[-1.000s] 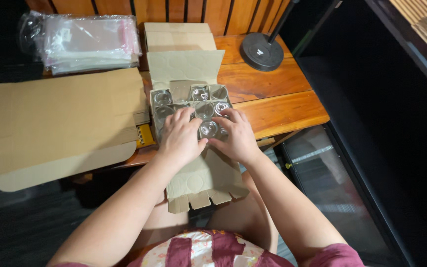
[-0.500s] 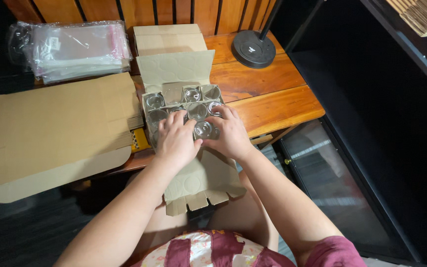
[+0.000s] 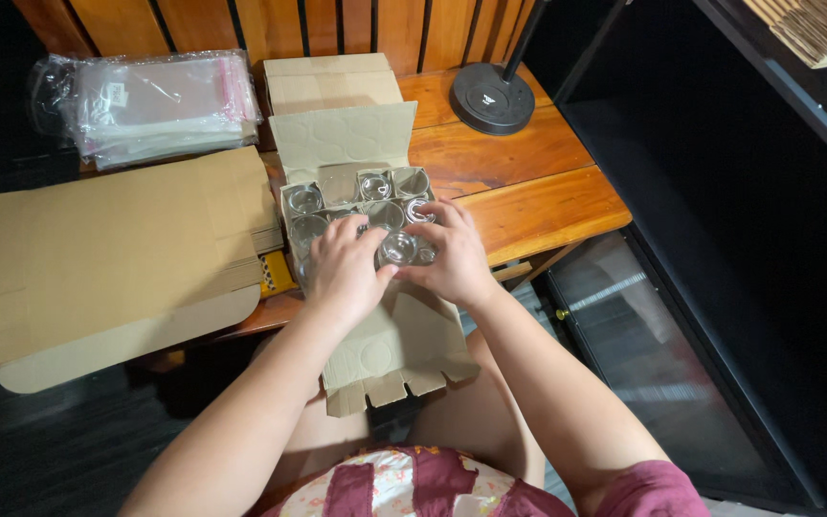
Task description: The person opens a cardboard box containing small clear glasses and removes them one by one. They place the glasses on a wooden table next to a black lamp base, arranging them in rows.
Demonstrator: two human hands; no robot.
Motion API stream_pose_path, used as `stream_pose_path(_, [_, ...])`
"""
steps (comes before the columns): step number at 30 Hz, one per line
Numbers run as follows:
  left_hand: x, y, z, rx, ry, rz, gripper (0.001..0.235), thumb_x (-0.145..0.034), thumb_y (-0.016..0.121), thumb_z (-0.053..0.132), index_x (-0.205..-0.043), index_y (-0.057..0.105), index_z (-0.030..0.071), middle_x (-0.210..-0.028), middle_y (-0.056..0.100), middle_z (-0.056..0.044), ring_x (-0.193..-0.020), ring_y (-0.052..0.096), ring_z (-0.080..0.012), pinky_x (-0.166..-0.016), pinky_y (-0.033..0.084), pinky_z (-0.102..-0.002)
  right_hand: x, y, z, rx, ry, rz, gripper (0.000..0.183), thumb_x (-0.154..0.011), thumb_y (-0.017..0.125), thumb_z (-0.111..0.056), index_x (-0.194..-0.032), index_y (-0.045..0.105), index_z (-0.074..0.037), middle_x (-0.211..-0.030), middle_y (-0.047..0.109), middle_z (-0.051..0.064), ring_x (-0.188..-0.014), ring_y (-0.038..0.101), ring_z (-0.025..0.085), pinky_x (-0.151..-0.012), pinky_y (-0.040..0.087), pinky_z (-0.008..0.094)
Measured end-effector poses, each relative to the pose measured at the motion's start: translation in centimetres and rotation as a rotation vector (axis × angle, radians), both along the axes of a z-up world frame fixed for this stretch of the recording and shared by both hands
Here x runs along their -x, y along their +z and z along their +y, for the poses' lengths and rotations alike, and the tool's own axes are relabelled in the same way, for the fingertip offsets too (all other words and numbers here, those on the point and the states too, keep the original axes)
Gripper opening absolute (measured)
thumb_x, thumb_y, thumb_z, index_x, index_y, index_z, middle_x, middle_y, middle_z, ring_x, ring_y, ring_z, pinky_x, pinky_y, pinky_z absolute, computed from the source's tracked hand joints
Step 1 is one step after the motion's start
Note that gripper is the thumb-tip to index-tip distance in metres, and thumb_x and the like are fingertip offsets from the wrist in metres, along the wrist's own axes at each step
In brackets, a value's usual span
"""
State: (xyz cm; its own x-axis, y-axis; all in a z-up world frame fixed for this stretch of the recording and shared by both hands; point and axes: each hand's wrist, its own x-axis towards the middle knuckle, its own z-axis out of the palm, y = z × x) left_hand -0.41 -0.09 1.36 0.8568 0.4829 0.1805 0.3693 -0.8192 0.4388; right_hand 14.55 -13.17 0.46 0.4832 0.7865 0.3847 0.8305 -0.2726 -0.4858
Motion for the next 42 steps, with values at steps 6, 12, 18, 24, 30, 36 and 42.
stream_pose_path(6, [-0.3, 1.0, 0.5, 0.159, -0.092, -0.261, 0.054, -0.089, 0.078, 0.030, -0.141, 0.061, 0.023, -0.131, 0.060, -0.007, -0.131, 0.054, -0.0315, -0.102, 0.046, -0.055, 0.5, 2.7, -1.3, -0.227, -0.013, 0.089, 0.067, -0.054, 0.102, -0.036, -0.113, 0.075, -0.020, -0.123, 0.067, 0.001, -0.120, 0.063, 0.030, -0.102, 0.053, 0.043])
stream_pose_path(12, [-1.0, 4.0, -1.2, 0.426, -0.189, -0.634, 0.039, -0.101, 0.066, 0.019, -0.140, 0.063, 0.020, -0.131, 0.064, -0.011, -0.127, 0.061, -0.0361, -0.106, 0.047, -0.050, 2.7, 5.3, -1.4, -0.605, -0.005, 0.572, 0.065, -0.063, 0.098, 0.001, -0.122, 0.072, -0.002, -0.108, 0.073, 0.011, -0.104, 0.070, 0.019, -0.080, 0.067, 0.029])
stream_pose_path(18, [-2.1, 4.9, -4.0, 1.212, 0.043, -0.592, 0.089, -0.082, 0.089, 0.043, -0.147, 0.047, -0.001, -0.142, 0.056, -0.026, -0.132, 0.061, -0.0353, -0.111, 0.048, -0.047, 2.0, 5.3, -2.8, -0.810, 0.024, 0.605, 0.064, -0.068, 0.094, 0.006, -0.125, 0.067, 0.004, -0.117, 0.072, 0.014, -0.107, 0.067, 0.019, -0.079, 0.067, 0.031])
stream_pose_path(24, [-3.9, 4.8, -6.6, 1.503, -0.155, -0.535, 0.050, -0.092, 0.077, 0.041, -0.123, 0.067, 0.005, -0.103, 0.076, -0.008, -0.102, 0.074, -0.0200, -0.092, 0.057, -0.032, 0.6, 3.4, -4.5, -0.972, 0.093, 0.650, 0.070, -0.070, 0.092, 0.004, -0.128, 0.052, 0.005, -0.118, 0.066, 0.014, -0.112, 0.068, 0.022, -0.087, 0.066, 0.036])
stream_pose_path(30, [-6.4, 4.1, -7.6, 1.527, -0.228, -0.617, 0.036, -0.090, 0.083, 0.025, -0.114, 0.067, 0.004, -0.097, 0.077, -0.007, -0.091, 0.074, -0.0152, -0.085, 0.060, -0.027, 0.0, 2.7, -5.8, -1.013, 0.083, 0.580, 0.074, -0.073, 0.091, 0.001, -0.135, 0.050, 0.005, -0.127, 0.063, 0.016, -0.120, 0.066, 0.028, -0.088, 0.064, 0.036])
stream_pose_path(36, [-9.1, 2.0, -8.1, 1.444, -0.250, -0.652, 0.051, -0.085, 0.087, 0.015, -0.126, 0.060, 0.001, -0.106, 0.077, -0.011, -0.095, 0.075, -0.0139, -0.086, 0.061, -0.026, -0.9, 3.0, -6.6, -1.017, 0.020, 0.533, 0.072, -0.070, 0.092, 0.000, -0.132, 0.056, 0.005, -0.123, 0.067, 0.013, -0.116, 0.068, 0.022, -0.088, 0.062, 0.030])
stream_pose_path(42, [-10.5, 2.0, -8.2, 1.317, -0.272, -0.614, 0.060, -0.083, 0.089, 0.018, -0.132, 0.057, 0.006, -0.103, 0.078, -0.011, -0.086, 0.074, -0.0105, -0.083, 0.060, -0.023, -2.9, 1.2, -7.2, -0.997, -0.051, 0.489, 0.071, -0.069, 0.093, 0.001, -0.131, 0.059, 0.006, -0.124, 0.066, 0.013, -0.113, 0.068, 0.018, -0.086, 0.063, 0.029])
